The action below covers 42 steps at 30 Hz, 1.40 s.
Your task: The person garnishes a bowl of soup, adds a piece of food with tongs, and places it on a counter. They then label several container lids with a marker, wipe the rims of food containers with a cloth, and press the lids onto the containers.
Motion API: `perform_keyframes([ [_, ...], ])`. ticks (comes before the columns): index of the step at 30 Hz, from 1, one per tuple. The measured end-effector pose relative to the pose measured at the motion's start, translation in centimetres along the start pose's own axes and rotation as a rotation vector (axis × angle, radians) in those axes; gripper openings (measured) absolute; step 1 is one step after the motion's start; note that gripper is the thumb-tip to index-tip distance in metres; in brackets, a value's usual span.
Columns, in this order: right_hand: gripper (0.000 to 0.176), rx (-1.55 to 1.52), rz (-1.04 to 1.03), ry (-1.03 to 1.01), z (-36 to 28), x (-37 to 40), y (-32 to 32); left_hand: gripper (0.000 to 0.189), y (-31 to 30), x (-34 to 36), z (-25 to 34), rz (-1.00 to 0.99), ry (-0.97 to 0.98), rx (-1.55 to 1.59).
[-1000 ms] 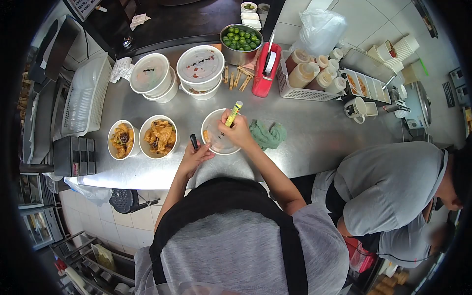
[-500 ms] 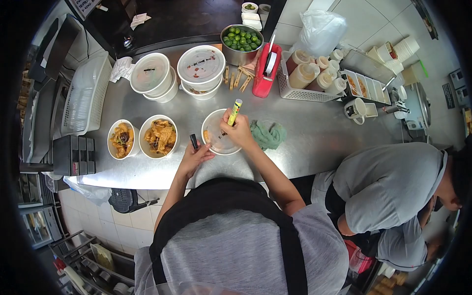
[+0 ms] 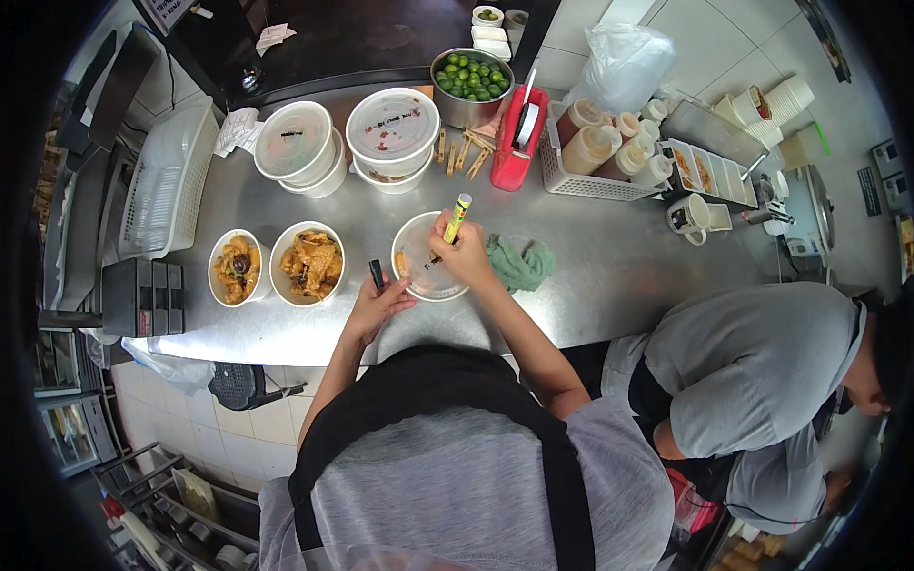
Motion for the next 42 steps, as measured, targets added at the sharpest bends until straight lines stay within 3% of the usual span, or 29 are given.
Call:
perform_keyframes([
  [5, 0.019, -0.007, -0.033, 0.000, -0.4, 0.1, 0.1, 0.033, 0.1, 0.1, 0.1, -0.002, 0.005, 0.003],
  [8, 0.021, -0.208, 0.063, 0.023, 2.1, -0.4, -0.7, 0.030, 0.0, 0.0, 0.1, 0.014, 0.005, -0.003],
  [11, 0.022, -0.184, 0.031, 0.111, 2.1, -0.8, -1.7, 0.035, 0.0, 0.1, 0.2, 0.004, 0.004, 0.001],
  [18, 0.022, -0.066, -0.060, 0.080, 2.4, -0.7, -1.2, 0.027, 0.0, 0.1, 0.0, 0.005, 0.000, 0.011],
  [37, 0.023, 0.024, 0.042, 0.011, 1.0, -0.7, -1.9, 0.033, -0.1, -0.1, -0.1, -0.003, 0.000, 0.001],
  [42, 0.023, 0.006, 0.035, 0.037, 1.2, -0.8, -1.9, 0.026, 1.4, 1.2, 0.5, -0.053, -0.132, 0.045],
])
Point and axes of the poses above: each hand's wrist, its own x-axis away from the middle knuckle, its own y-axis out of the palm, z = x × y, the point moved 9 cm from there along -x, towards the middle knuckle, and after that the axes turned 4 degrees about z, right-handed, at the moved point
